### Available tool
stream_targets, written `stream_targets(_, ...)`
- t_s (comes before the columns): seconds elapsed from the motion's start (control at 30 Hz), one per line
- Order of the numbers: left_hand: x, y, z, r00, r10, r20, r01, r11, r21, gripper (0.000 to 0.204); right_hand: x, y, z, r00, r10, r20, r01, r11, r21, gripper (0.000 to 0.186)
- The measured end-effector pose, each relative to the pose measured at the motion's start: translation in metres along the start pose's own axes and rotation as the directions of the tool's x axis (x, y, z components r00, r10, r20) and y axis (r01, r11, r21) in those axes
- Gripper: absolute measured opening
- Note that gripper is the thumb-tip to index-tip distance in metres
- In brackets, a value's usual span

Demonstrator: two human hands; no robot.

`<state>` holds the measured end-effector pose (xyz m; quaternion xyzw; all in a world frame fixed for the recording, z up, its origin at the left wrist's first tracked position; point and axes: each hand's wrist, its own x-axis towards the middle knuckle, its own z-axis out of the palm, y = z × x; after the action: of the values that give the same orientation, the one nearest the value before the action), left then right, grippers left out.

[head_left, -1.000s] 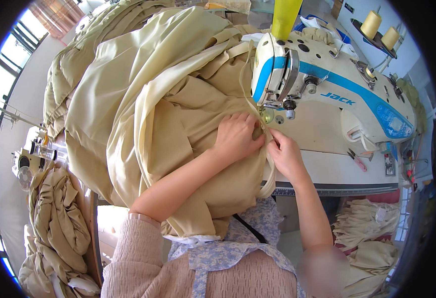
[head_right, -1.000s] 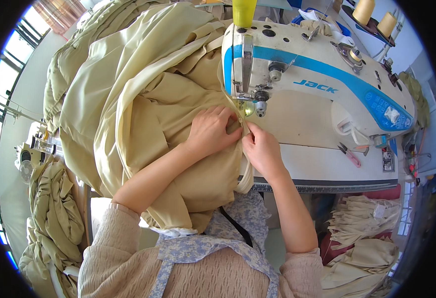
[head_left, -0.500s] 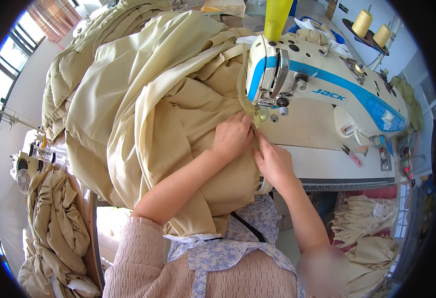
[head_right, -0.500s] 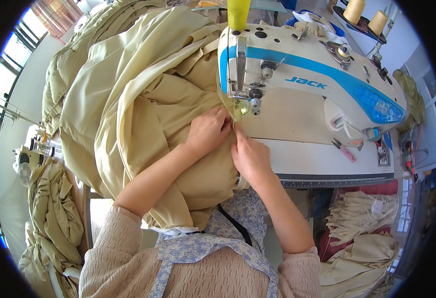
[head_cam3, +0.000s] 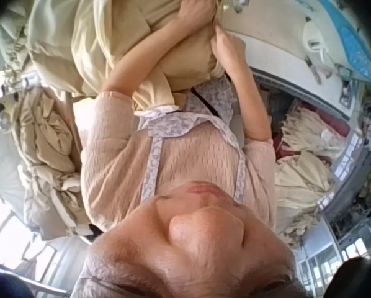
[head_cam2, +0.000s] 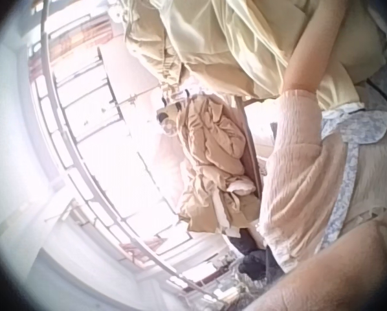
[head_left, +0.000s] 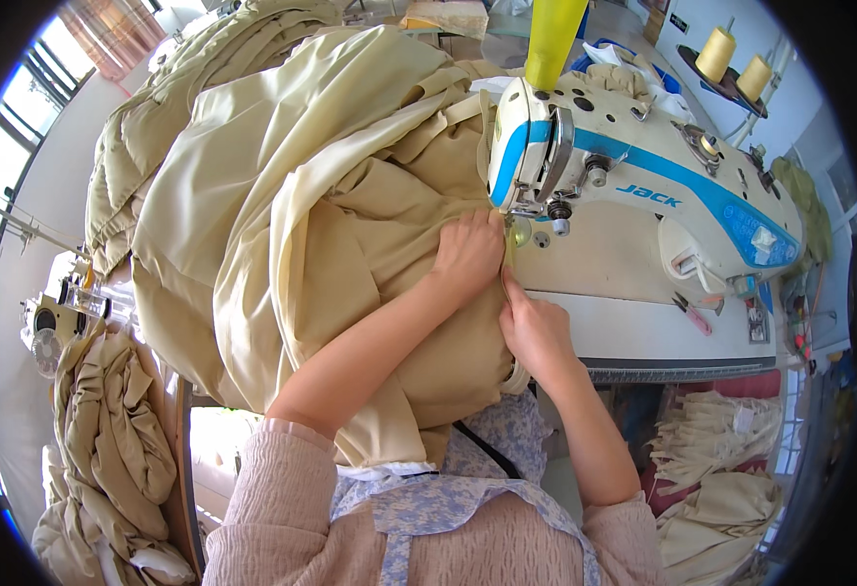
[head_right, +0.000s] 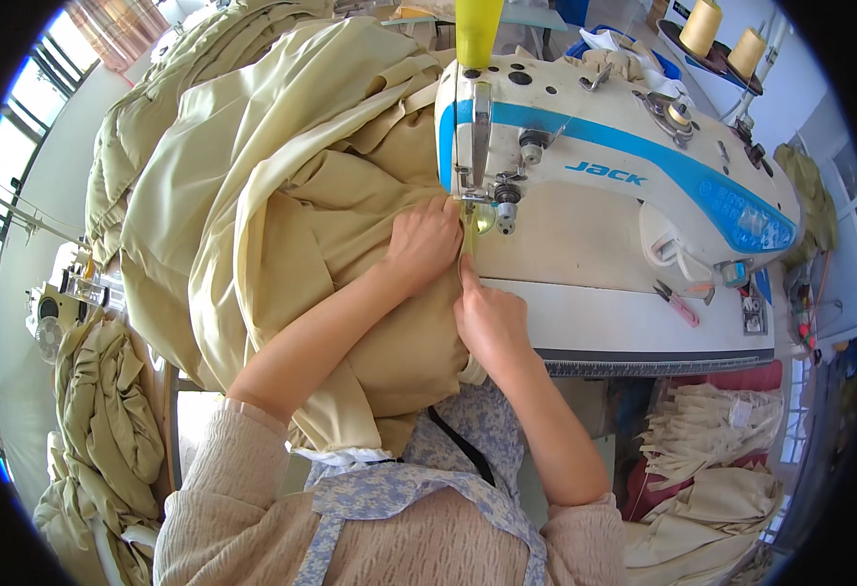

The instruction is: The person aligns a zipper along the edge of a beige fabric and sews it using a sewing machine. They repeatedly adjust the fabric and zipper, guide them under the needle, and trim excess thread. The person also tests the zipper by opening and closing it.

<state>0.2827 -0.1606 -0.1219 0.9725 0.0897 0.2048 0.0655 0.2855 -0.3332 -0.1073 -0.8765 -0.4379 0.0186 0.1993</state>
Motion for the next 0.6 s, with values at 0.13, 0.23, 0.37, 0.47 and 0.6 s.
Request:
stream_targets(0.13, 0.032, -0.025, 0.034, 0.994, -0.072, -0.086, 0.072, 0.997, 0.001, 0.013, 0.002, 0.001, 0.004, 0.999, -0.045, -0.019, 0.045, 0.999, -0.027, 0.055)
stream_targets(0.23, 0.064, -0.051, 0.033, 0.981, -0.129, -0.148, 0.115, 0.988, -0.101, 0.018, 0.003, -0.002, 0.003, 0.999, -0.035, -0.031, 0.035, 0.999, -0.02, 0.053)
stream_targets(0.37, 0.051, -0.055, 0.01, 0.984, -0.154, -0.085, 0.137, 0.974, -0.18, 0.015, -0.019, -0.001, -0.005, 0.967, 0.253, -0.012, -0.171, 0.687, 0.706, 0.051)
stream_targets(0.47, 0.013, -0.07, -0.026, 0.993, -0.037, -0.113, 0.014, 0.98, -0.201, 0.026, -0.058, 0.01, -0.033, 0.908, 0.15, 0.391, -0.341, -0.276, 0.898, 0.052)
stream_targets(0.6, -0.051, -0.09, -0.105, 0.994, -0.109, 0.016, 0.108, 0.99, 0.088, 0.047, -0.128, -0.007, -0.028, 0.857, 0.012, 0.515, -0.489, -0.291, 0.822, 0.048)
